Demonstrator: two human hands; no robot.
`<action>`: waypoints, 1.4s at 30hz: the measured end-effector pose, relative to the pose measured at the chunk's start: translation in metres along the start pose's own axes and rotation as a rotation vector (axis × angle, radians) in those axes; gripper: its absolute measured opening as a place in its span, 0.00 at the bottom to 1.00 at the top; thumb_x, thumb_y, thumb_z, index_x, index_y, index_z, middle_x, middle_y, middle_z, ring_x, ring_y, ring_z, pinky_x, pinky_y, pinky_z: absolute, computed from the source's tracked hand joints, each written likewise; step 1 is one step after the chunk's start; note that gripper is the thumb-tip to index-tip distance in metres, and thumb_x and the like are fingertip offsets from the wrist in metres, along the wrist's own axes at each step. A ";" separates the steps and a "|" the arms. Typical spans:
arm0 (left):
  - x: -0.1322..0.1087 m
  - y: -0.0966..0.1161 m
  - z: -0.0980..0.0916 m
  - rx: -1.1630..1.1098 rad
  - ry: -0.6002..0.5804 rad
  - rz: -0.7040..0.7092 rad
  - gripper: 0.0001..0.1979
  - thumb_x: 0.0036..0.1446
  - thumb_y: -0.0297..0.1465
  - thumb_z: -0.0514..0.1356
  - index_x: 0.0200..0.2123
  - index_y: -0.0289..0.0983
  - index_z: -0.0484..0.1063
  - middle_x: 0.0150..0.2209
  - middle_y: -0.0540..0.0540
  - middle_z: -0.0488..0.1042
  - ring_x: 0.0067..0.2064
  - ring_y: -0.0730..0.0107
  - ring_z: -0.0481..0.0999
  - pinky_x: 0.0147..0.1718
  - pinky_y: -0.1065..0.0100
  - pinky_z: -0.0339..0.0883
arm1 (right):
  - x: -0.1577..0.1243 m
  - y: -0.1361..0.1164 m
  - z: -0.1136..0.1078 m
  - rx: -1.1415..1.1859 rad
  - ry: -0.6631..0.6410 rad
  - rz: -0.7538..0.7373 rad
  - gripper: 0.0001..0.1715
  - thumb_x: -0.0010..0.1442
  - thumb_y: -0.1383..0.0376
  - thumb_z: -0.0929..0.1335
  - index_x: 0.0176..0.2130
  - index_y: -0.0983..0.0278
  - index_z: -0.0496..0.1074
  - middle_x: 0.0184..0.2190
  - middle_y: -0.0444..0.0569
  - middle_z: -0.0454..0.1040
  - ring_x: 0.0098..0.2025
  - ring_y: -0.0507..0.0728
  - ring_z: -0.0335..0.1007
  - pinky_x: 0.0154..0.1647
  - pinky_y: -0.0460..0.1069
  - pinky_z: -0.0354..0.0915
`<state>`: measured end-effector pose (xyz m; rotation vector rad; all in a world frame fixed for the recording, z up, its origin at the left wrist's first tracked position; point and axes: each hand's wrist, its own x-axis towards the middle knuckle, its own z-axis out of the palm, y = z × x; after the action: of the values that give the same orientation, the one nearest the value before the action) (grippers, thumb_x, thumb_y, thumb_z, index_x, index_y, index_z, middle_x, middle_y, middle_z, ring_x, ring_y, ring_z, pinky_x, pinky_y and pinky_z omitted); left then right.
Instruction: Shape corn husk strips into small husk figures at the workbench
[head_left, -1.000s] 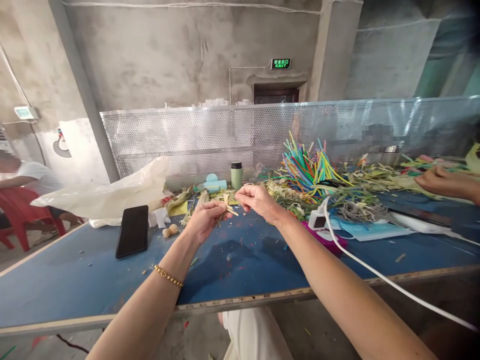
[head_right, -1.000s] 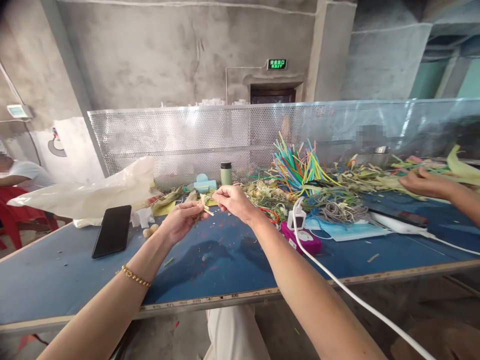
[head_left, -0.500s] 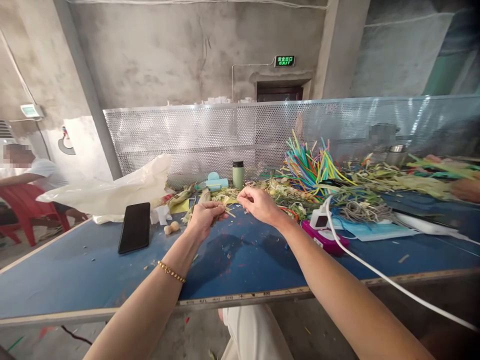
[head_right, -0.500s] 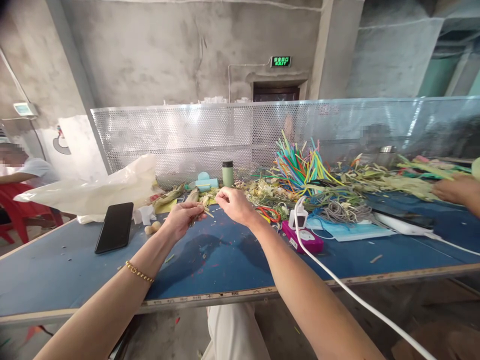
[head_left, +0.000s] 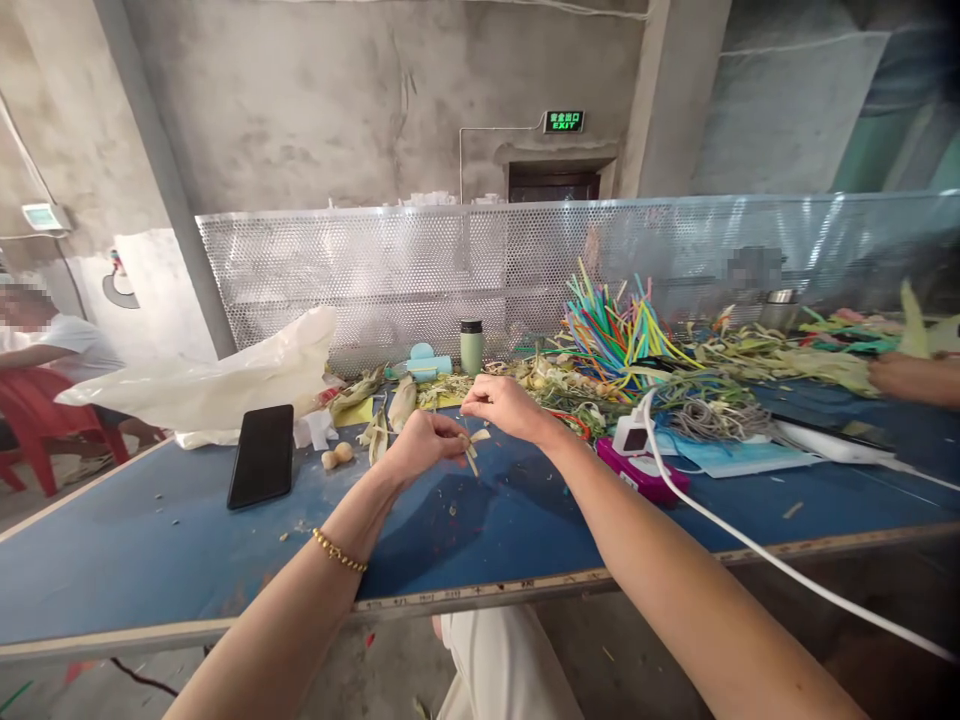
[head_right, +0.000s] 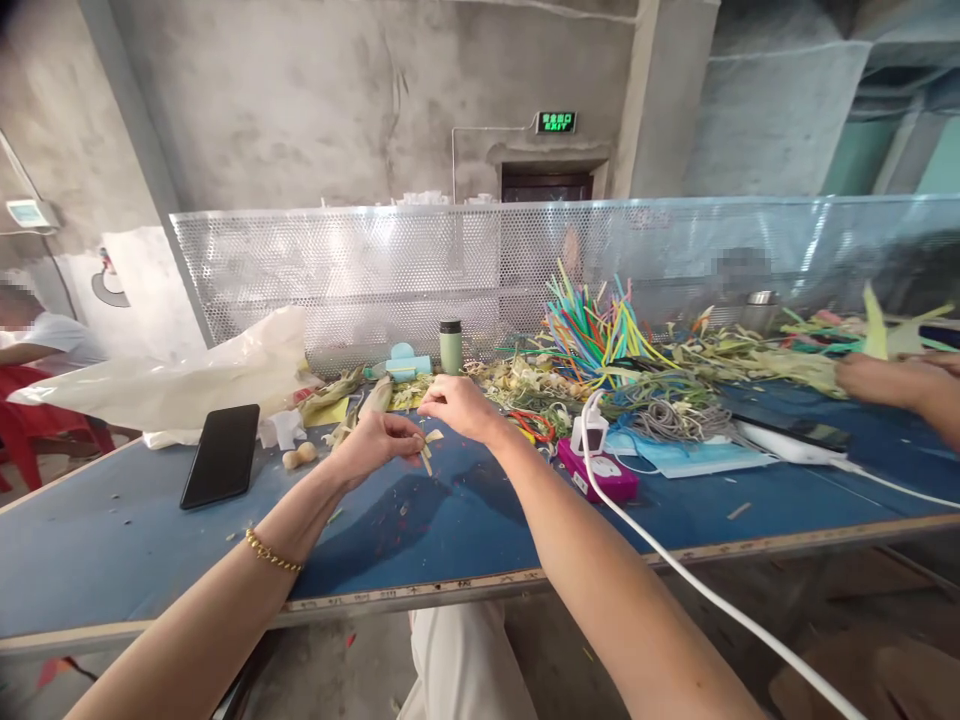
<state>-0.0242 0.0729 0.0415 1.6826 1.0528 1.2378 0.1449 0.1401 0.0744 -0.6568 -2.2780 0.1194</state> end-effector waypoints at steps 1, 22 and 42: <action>-0.001 0.003 0.000 -0.027 0.014 0.003 0.04 0.43 0.29 0.68 0.24 0.33 0.79 0.19 0.43 0.76 0.22 0.69 0.73 0.25 0.70 0.65 | -0.001 0.005 0.000 0.044 -0.015 0.072 0.06 0.57 0.68 0.71 0.28 0.67 0.77 0.27 0.45 0.73 0.29 0.51 0.66 0.32 0.46 0.56; 0.016 -0.019 -0.018 0.116 0.497 0.076 0.05 0.44 0.30 0.61 0.22 0.36 0.75 0.18 0.48 0.75 0.22 0.69 0.73 0.24 0.72 0.61 | -0.016 -0.036 0.017 -0.582 -0.034 -0.232 0.12 0.65 0.76 0.60 0.34 0.68 0.70 0.35 0.54 0.69 0.33 0.57 0.60 0.37 0.51 0.52; -0.011 0.020 0.000 0.047 0.049 0.131 0.07 0.49 0.32 0.64 0.29 0.33 0.79 0.21 0.46 0.78 0.23 0.72 0.71 0.25 0.72 0.62 | -0.005 0.003 0.008 0.405 0.003 0.128 0.13 0.59 0.59 0.70 0.29 0.66 0.74 0.26 0.45 0.71 0.29 0.52 0.65 0.31 0.47 0.59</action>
<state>-0.0223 0.0556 0.0568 1.7898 1.0217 1.3536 0.1437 0.1414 0.0643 -0.5826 -2.1188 0.6217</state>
